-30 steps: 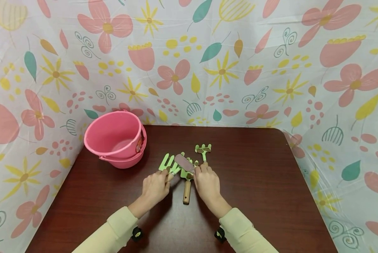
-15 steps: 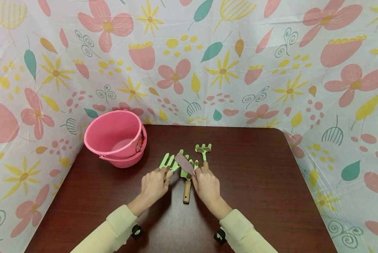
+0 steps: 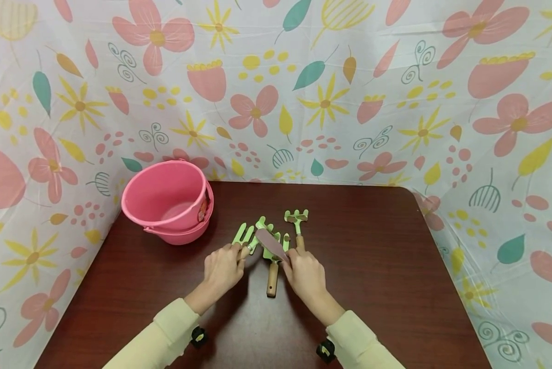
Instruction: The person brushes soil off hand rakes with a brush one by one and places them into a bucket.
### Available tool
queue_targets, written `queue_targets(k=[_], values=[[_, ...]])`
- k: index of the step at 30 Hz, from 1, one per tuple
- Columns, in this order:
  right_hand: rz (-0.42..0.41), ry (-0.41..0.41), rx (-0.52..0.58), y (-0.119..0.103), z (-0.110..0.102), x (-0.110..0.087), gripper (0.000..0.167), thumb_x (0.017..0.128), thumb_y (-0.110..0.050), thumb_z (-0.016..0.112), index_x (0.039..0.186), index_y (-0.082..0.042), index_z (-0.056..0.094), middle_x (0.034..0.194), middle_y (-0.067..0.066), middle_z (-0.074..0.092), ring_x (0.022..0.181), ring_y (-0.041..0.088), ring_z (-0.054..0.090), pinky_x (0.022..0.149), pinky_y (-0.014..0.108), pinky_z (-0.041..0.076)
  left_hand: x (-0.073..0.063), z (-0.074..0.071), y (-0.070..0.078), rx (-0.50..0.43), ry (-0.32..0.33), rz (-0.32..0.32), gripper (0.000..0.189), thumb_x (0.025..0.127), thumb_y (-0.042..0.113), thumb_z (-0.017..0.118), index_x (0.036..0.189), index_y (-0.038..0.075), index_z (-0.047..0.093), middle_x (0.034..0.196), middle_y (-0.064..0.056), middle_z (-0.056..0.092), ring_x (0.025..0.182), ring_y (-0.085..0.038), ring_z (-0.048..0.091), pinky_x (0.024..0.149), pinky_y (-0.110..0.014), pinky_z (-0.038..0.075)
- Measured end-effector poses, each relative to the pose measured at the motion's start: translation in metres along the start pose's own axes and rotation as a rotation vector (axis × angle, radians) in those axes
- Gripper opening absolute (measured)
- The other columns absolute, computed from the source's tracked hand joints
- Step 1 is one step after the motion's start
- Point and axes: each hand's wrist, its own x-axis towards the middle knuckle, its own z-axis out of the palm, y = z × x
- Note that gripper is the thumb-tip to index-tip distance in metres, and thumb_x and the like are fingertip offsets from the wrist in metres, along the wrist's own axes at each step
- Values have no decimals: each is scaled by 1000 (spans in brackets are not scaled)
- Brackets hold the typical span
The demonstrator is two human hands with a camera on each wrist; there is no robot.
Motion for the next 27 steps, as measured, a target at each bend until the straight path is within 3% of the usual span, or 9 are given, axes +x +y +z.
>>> queue_targets(k=[6,17,21,27], values=[[-48,38,-20,3,-3,-2,20,73,-17,76,91,-13,69,79,0,62,62,17,57,46,31,45,0,-1,-1,-11,-3,-14,30,68,23,76,95,12,65,72,-4,60,59,-26,60,44,-38,43],[-152,204,-151,2,1,7,20,71,-14,76,85,-5,65,74,7,58,56,24,50,45,33,43,-1,-1,2,-3,28,21,27,68,23,75,88,10,62,69,-4,59,57,-25,60,43,-38,43],[-137,181,-157,1,1,6,19,72,-14,75,84,-4,65,74,7,58,56,24,51,45,34,44,0,-1,3,5,50,29,26,69,24,75,87,10,62,70,-3,60,57,-24,59,43,-38,43],[-25,69,-33,0,-2,4,15,74,-15,74,86,-8,70,75,4,61,60,21,58,45,36,47,-1,0,1,21,87,38,29,67,24,77,89,11,62,69,-4,58,57,-25,60,43,-39,43]])
